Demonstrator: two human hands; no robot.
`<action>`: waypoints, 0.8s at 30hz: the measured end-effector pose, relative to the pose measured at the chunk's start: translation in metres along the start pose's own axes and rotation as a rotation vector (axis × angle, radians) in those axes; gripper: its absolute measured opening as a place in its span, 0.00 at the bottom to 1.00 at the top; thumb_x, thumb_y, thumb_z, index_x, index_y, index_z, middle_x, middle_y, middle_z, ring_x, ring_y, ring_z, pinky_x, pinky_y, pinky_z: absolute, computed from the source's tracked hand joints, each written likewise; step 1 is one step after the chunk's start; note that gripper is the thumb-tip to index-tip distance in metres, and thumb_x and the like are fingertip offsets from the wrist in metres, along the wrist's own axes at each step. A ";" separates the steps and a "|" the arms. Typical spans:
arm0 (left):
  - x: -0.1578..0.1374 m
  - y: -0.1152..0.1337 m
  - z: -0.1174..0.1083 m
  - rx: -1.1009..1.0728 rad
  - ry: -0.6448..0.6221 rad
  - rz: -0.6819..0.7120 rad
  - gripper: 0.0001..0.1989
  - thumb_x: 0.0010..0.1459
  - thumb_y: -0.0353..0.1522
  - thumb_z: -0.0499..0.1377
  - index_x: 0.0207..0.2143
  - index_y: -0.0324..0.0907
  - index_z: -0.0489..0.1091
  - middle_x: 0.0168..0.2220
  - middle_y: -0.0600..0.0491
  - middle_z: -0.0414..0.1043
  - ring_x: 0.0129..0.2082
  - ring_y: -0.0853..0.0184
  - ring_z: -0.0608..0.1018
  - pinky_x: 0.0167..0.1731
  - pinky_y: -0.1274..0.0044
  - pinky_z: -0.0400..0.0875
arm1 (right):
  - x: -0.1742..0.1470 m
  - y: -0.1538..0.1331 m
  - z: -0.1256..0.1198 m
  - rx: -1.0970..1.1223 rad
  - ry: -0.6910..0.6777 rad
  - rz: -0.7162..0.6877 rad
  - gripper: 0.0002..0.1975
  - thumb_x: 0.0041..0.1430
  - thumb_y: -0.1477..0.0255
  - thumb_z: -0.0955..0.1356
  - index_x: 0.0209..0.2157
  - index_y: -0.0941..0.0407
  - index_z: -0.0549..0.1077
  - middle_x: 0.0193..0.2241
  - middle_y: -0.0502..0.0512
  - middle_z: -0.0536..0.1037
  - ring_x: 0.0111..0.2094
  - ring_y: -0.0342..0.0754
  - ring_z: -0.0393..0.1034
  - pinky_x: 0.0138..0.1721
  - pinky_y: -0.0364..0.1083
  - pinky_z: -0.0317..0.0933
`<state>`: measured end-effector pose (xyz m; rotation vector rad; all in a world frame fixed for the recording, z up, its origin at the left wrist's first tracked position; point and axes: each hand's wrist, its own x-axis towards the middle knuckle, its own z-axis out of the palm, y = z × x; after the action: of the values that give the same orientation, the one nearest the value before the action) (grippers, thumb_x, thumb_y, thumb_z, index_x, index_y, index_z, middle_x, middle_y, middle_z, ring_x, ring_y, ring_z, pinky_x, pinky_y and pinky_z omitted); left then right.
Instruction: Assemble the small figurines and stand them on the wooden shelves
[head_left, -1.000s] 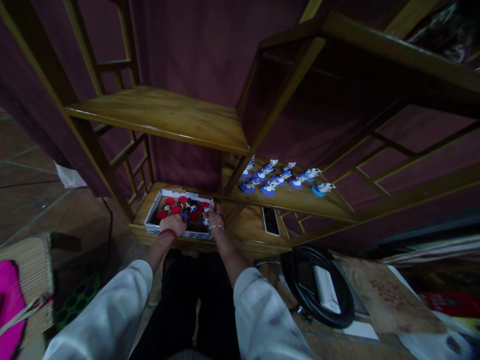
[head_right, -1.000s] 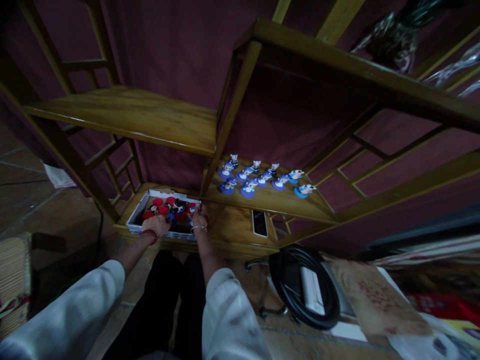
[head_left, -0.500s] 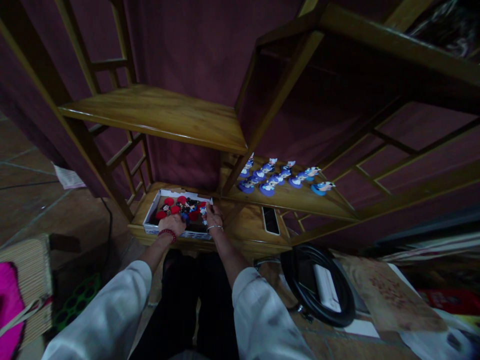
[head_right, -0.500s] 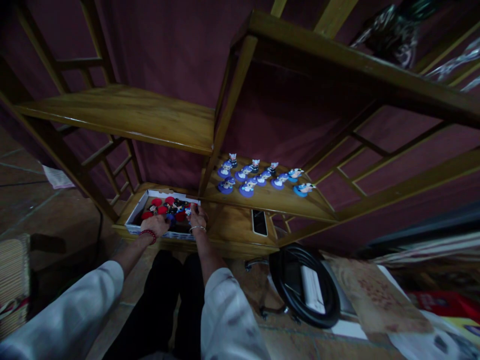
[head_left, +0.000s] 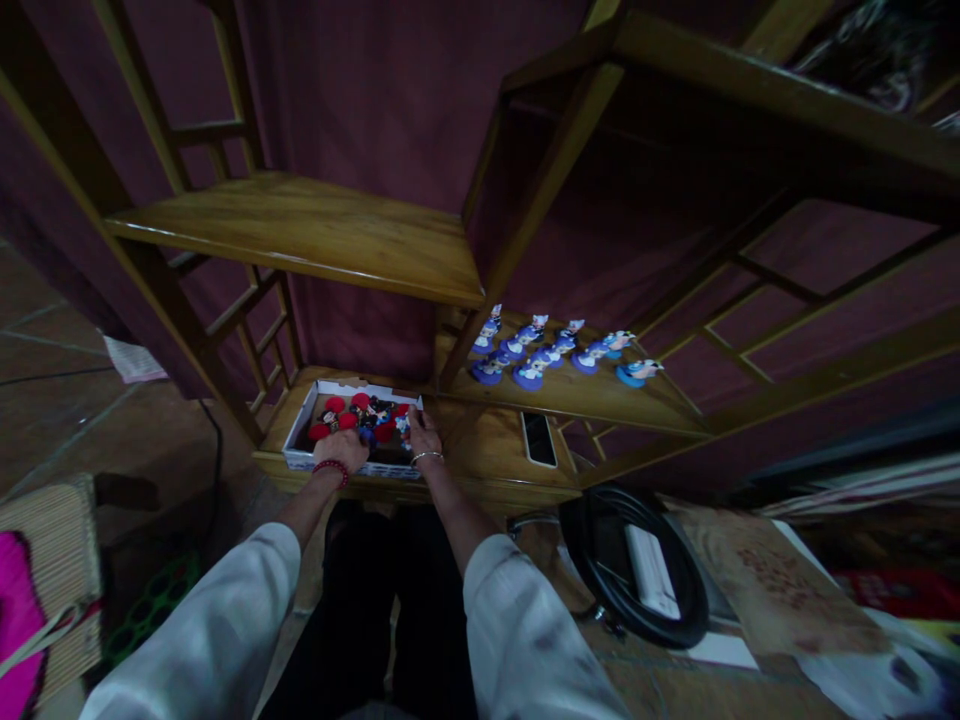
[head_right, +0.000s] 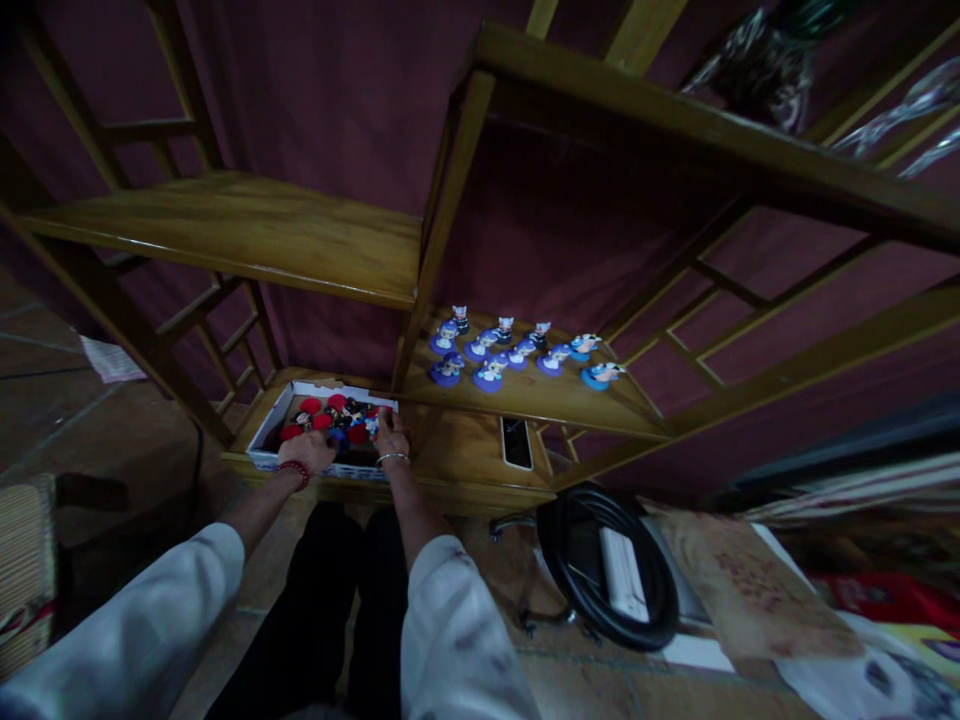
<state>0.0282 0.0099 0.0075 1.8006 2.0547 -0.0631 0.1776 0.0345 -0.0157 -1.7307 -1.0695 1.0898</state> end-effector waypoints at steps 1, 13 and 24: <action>0.000 0.000 0.000 0.001 0.000 0.003 0.21 0.52 0.41 0.45 0.37 0.40 0.72 0.39 0.43 0.74 0.41 0.55 0.74 0.38 0.68 0.66 | 0.000 0.000 0.000 0.001 -0.003 0.001 0.21 0.53 0.53 0.58 0.33 0.54 0.69 0.12 0.44 0.65 0.16 0.40 0.64 0.19 0.38 0.58; 0.003 -0.001 0.005 0.014 0.012 0.010 0.22 0.52 0.42 0.45 0.38 0.40 0.72 0.40 0.42 0.73 0.41 0.55 0.74 0.39 0.68 0.65 | 0.007 0.012 0.003 -0.019 -0.056 -0.043 0.20 0.52 0.55 0.60 0.39 0.53 0.69 0.17 0.46 0.69 0.17 0.41 0.65 0.18 0.38 0.57; -0.002 -0.001 0.003 0.019 0.011 0.019 0.23 0.52 0.44 0.44 0.39 0.42 0.71 0.40 0.43 0.73 0.41 0.55 0.74 0.38 0.67 0.66 | 0.004 0.014 0.003 0.036 -0.048 -0.080 0.15 0.51 0.59 0.62 0.39 0.52 0.67 0.20 0.44 0.70 0.21 0.40 0.67 0.23 0.38 0.62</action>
<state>0.0285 0.0072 0.0052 1.8358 2.0504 -0.0672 0.1787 0.0344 -0.0304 -1.6265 -1.1331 1.0988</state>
